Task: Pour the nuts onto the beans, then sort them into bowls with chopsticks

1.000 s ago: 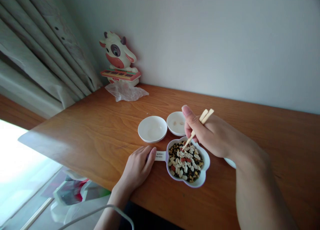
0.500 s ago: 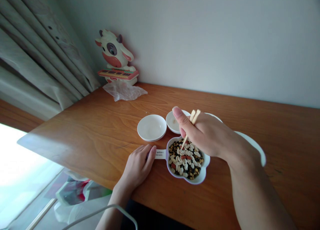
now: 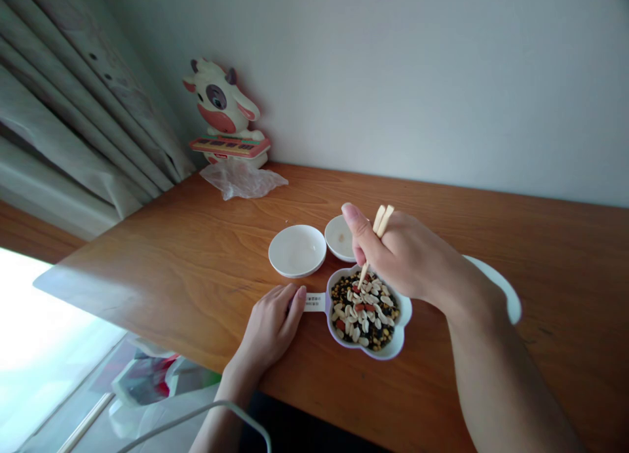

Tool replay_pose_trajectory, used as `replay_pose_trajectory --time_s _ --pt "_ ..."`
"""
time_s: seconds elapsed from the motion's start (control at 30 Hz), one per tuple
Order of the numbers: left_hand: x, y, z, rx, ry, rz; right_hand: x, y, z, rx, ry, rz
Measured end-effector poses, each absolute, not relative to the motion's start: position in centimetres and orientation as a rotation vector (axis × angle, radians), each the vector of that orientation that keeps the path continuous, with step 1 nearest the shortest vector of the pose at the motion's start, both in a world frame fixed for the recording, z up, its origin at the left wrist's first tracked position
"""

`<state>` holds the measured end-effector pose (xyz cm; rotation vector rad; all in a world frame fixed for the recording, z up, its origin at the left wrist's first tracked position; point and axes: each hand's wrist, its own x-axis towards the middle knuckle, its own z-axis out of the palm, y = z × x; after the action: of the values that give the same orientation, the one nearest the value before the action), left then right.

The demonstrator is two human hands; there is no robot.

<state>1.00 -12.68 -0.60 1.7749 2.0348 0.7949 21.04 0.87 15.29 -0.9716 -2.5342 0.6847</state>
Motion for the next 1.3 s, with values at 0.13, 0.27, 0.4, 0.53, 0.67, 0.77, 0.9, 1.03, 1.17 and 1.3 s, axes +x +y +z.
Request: replay_pose_trajectory --time_s 0.13,0.27,0.4,0.53,0.67,0.77,0.9,1.03,1.17,1.3 --pt "1.1 -12.6 -0.5 1.774 2.029 0.800 21.8 1.0 15.5 -0.966 -2.544 0.760" --pt "1.1 -12.6 -0.5 1.777 2.035 0.806 22.1 0.9 15.4 -0.966 -2.548 0.815" --pt "1.1 -12.6 -0.6 1.784 2.042 0.803 21.9 0.8 15.1 -0.970 -2.573 0.818" --pt "1.0 -12.6 -0.7 1.780 2.041 0.800 21.5 0.7 15.1 -0.990 -2.570 0.802" --pt "1.0 -12.6 -0.8 1.777 2.033 0.812 21.1 0.5 15.1 -1.007 -2.569 0.775" --pt "1.0 -12.6 -0.8 1.775 2.029 0.829 20.9 0.5 15.0 -0.982 -2.562 0.746" --pt "1.0 -12.6 -0.9 1.768 2.034 0.823 20.9 0.6 14.9 -0.981 -2.532 0.702" --pt "1.0 -12.6 -0.9 1.768 2.039 0.805 21.0 0.8 15.1 -0.980 -2.493 0.677" --pt "1.0 -12.6 -0.8 1.770 2.046 0.803 21.7 0.9 15.8 -1.062 -2.460 0.738" --pt "1.1 -12.7 -0.7 1.772 2.049 0.821 22.8 0.8 16.4 -1.169 -2.437 0.820"
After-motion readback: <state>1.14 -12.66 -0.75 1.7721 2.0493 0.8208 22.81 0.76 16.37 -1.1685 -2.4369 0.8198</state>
